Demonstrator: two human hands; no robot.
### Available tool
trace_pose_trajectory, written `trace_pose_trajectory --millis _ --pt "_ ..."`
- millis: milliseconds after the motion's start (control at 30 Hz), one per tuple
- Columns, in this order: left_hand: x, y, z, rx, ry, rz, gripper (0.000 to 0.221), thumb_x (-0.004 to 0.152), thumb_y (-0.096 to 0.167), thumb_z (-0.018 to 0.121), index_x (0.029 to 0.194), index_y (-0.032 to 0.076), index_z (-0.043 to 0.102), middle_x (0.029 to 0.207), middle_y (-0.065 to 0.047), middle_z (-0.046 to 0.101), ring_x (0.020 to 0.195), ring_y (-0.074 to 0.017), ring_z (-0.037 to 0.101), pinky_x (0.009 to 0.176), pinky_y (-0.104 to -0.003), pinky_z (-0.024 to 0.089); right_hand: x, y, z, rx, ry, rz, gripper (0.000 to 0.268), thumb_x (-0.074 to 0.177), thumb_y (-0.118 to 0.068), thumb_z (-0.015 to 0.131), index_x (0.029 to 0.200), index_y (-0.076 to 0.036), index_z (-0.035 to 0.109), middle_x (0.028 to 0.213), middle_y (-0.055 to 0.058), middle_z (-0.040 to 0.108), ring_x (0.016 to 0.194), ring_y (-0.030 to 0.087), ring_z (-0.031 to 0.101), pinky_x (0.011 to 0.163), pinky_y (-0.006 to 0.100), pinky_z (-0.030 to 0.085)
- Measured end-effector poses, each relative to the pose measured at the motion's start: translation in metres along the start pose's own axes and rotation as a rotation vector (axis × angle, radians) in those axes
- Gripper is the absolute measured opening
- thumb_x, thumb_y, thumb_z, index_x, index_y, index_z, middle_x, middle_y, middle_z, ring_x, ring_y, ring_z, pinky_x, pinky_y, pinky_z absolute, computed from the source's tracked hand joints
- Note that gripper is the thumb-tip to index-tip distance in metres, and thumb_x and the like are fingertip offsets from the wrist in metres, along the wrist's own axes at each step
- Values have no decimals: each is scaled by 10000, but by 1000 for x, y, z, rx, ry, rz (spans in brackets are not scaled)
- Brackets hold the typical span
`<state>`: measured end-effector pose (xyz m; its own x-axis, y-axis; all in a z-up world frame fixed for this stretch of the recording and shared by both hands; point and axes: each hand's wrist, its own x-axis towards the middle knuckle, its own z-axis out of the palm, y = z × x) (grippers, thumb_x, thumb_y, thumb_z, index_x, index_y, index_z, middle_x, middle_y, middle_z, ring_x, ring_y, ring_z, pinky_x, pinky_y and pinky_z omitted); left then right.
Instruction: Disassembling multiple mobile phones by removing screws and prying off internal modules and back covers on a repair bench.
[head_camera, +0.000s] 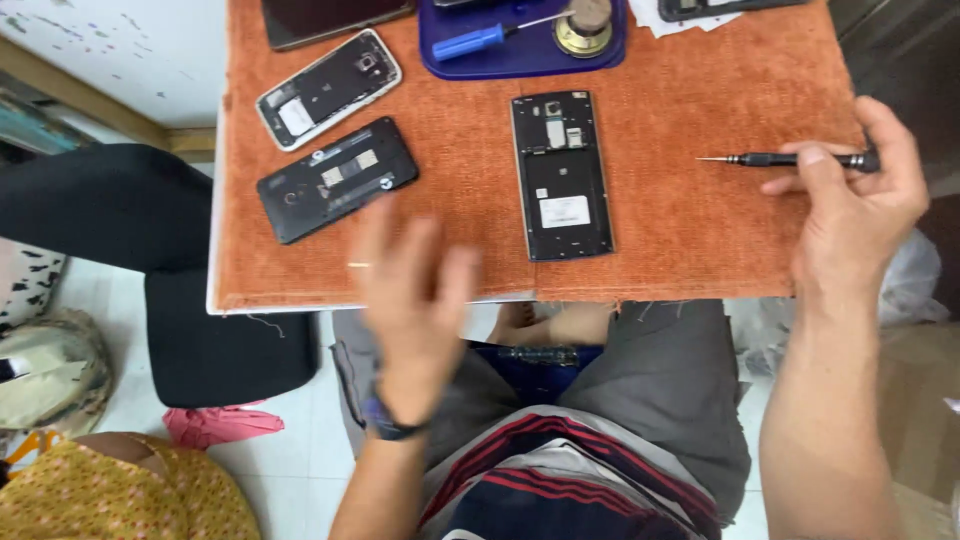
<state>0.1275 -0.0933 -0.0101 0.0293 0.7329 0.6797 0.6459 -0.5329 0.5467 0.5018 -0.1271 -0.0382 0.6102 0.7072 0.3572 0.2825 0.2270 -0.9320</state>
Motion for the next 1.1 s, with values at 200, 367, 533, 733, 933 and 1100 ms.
trace_pose_trajectory --millis 200,367,533,733,933,1100 --pt "19 80 68 234 -437 -146 857 813 703 693 1457 167 518 1589 -263 378 1209 -500 585 894 -614 476 3 4 1 33 38 5 438 1056 91 664 1471 23 539 1049 236 732 858 229 751 704 330 697" --pt "28 80 94 459 -533 -8 860 723 553 750 1472 217 494 1584 -242 377 1220 -451 553 865 -570 484 1 -6 4 76 66 38 438 1016 73 653 1434 3 544 993 205 708 882 236 758 675 303 674" --pt "37 63 83 472 -643 5 935 656 482 792 1466 179 436 1528 -319 362 1109 -477 583 841 -572 502 2 -1 -2 91 27 2 427 1025 72 686 1426 2 557 1093 215 695 923 254 760 706 314 677" --pt "65 47 44 290 -829 -31 934 695 348 793 1498 150 360 1477 -312 348 1072 -543 563 876 -644 452 7 46 -23 106 6 92 467 1158 -61 636 1596 -59 472 1200 124 698 989 187 759 878 235 702" --pt "93 95 33 -8 -968 -145 940 723 248 800 1520 186 307 1561 -250 245 1058 -509 626 946 -622 462 17 49 -25 115 149 299 206 993 -397 649 1153 -296 731 1231 -126 757 1208 -4 740 1198 168 544" --pt "67 109 119 -88 -848 124 1005 686 162 780 1541 246 259 1691 -319 246 1109 -520 650 944 -587 526 15 21 -12 289 200 348 232 903 -310 781 1133 -277 791 1289 -96 806 1293 35 777 1246 189 649"
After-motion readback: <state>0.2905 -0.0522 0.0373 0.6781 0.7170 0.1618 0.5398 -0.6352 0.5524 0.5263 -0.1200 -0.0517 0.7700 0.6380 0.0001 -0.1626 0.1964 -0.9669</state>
